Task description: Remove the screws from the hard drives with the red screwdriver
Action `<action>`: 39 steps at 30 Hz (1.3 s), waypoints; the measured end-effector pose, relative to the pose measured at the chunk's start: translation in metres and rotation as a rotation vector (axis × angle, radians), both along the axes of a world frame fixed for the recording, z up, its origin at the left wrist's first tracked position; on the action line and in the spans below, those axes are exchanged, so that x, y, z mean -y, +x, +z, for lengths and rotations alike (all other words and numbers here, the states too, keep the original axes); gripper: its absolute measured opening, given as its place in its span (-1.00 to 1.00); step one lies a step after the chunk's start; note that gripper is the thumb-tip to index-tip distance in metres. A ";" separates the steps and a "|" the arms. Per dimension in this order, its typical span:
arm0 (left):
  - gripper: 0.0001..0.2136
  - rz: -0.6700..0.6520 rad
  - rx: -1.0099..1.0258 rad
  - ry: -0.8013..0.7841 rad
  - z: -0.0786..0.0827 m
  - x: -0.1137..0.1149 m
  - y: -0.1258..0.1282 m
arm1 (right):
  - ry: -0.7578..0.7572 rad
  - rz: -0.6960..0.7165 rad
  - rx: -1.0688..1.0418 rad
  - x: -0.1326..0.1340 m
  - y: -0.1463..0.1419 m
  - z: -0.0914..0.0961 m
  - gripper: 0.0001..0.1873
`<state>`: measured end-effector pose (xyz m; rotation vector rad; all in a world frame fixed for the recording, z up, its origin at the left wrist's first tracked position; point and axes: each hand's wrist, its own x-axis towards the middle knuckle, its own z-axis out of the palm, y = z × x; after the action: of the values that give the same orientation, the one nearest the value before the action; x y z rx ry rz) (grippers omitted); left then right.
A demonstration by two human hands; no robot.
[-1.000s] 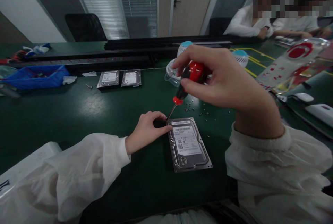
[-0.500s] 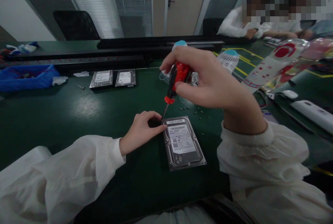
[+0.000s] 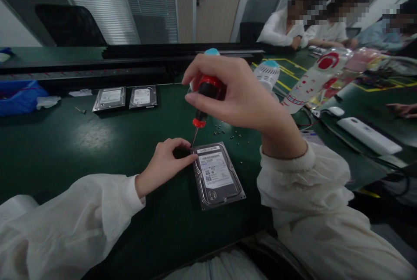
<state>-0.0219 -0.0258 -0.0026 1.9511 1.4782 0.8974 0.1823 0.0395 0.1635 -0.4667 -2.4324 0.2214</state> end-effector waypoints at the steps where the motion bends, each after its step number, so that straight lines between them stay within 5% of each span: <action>1: -0.75 0.001 -0.003 -0.004 0.000 0.000 0.000 | -0.004 -0.002 -0.007 0.000 0.001 0.000 -0.82; 6: -0.74 -0.008 0.003 -0.007 0.000 0.000 -0.001 | -0.016 0.003 0.036 0.001 0.003 0.003 -0.68; 23: -0.73 -0.005 0.020 -0.026 -0.002 -0.001 -0.001 | -0.001 0.007 -0.005 -0.003 0.002 -0.001 -0.81; 39: -0.73 0.002 0.005 -0.009 0.000 -0.001 0.000 | -0.032 0.061 0.011 -0.002 0.003 0.000 -0.65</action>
<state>-0.0220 -0.0252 -0.0028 1.9402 1.4789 0.8941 0.1853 0.0417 0.1635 -0.4086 -2.4592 0.2848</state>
